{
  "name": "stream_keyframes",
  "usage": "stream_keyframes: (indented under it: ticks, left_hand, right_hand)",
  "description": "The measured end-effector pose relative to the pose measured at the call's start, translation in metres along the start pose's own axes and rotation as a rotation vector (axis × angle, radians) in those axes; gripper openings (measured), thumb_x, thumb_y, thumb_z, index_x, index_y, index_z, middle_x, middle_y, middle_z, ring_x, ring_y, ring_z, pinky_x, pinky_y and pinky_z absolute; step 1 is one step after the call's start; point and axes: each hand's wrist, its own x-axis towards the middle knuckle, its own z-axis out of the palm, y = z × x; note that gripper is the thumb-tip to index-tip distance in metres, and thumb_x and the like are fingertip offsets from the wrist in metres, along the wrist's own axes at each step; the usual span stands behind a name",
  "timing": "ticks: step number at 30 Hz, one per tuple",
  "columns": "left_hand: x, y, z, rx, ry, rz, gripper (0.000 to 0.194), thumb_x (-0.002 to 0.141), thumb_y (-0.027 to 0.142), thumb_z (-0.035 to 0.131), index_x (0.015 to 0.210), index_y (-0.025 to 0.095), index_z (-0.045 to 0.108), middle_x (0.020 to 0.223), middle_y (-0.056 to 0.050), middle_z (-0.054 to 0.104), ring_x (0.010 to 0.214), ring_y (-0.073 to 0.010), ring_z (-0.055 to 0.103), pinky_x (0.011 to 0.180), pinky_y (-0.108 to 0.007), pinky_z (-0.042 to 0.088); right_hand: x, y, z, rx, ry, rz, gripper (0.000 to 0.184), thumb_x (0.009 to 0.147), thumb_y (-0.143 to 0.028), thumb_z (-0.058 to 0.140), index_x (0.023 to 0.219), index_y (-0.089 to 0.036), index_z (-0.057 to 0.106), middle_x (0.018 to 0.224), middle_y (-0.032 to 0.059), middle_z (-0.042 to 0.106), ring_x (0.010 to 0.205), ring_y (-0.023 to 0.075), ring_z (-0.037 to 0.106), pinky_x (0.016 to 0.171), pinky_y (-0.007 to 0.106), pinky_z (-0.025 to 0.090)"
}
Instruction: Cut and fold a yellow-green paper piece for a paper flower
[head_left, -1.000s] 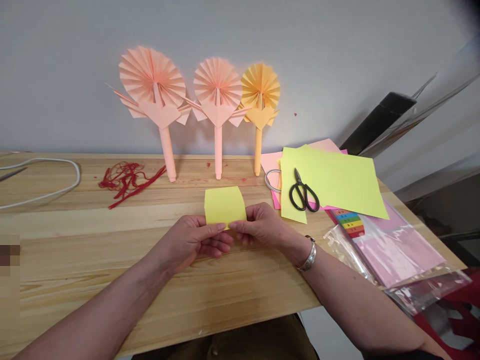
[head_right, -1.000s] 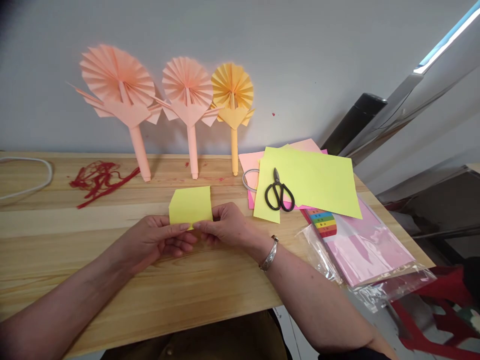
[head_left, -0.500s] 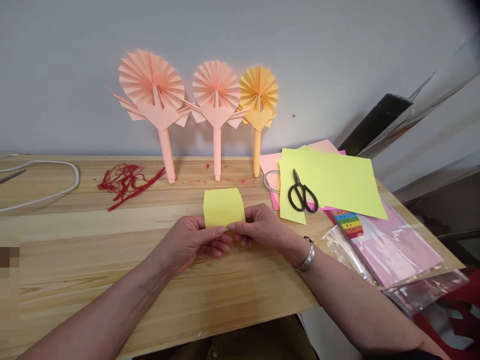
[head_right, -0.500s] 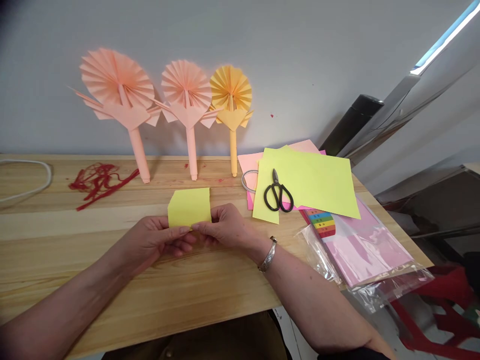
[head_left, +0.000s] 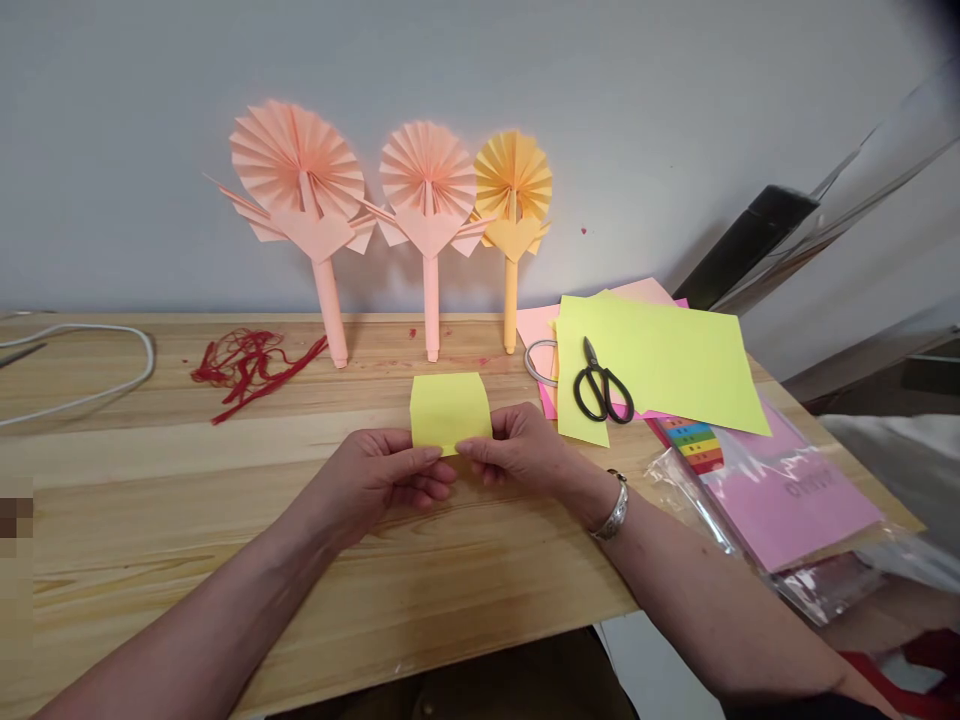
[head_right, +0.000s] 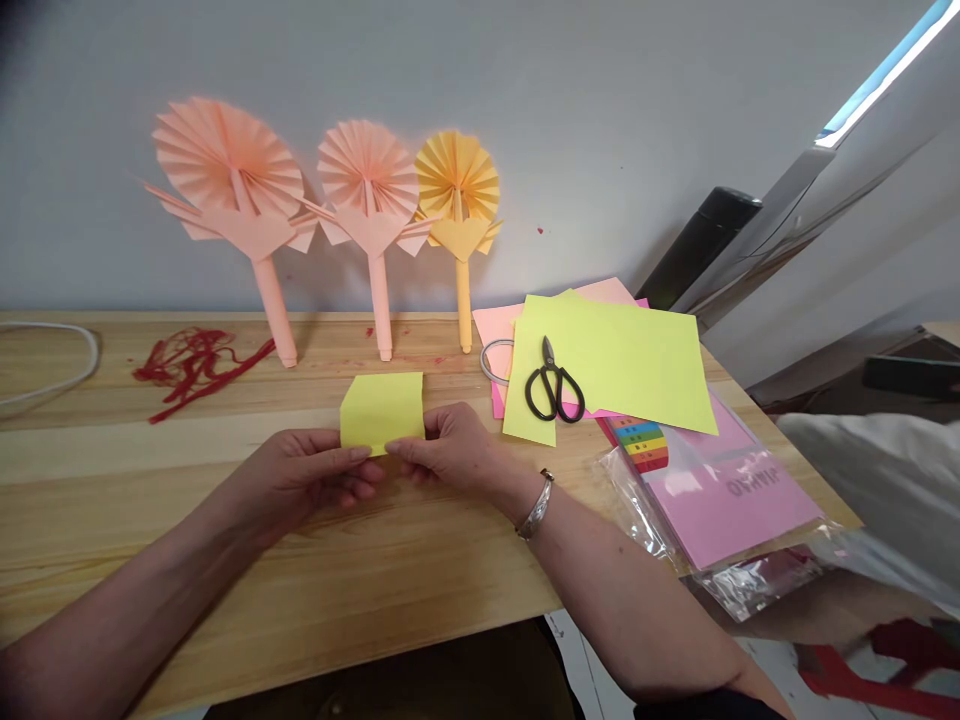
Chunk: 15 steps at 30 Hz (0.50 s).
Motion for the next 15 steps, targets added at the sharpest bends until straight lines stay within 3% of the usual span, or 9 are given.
stream_keyframes:
  ticks: [5,15]
  left_hand:
    - [0.0010,0.0002,-0.0008,0.034,-0.002,0.076,0.008,0.067,0.021,0.073,0.068,0.013,0.073,0.062,-0.006,0.074,0.050,-0.0114,0.065,0.050,-0.018,0.052]
    - [0.0009,0.0006,-0.0050,0.053,0.003,0.081,0.011,0.068,0.025,0.073,0.068,0.014,0.073,0.065,-0.007,0.074,0.053,-0.0125,0.066,0.050,-0.018,0.051]
  right_hand:
    - [-0.0004,0.0017,-0.0018,-0.010,-0.018,-0.028,0.028,0.073,-0.033,0.064,0.055,-0.013,0.058,0.050,-0.0003,0.057,0.044,0.0069,0.050,0.043,0.017,0.037]
    - [0.0006,0.0000,-0.0038,0.056,0.000,-0.017,0.025,0.071,-0.030,0.066,0.057,-0.013,0.057,0.052,-0.0004,0.057,0.043,0.0067,0.051,0.040,0.017,0.037]
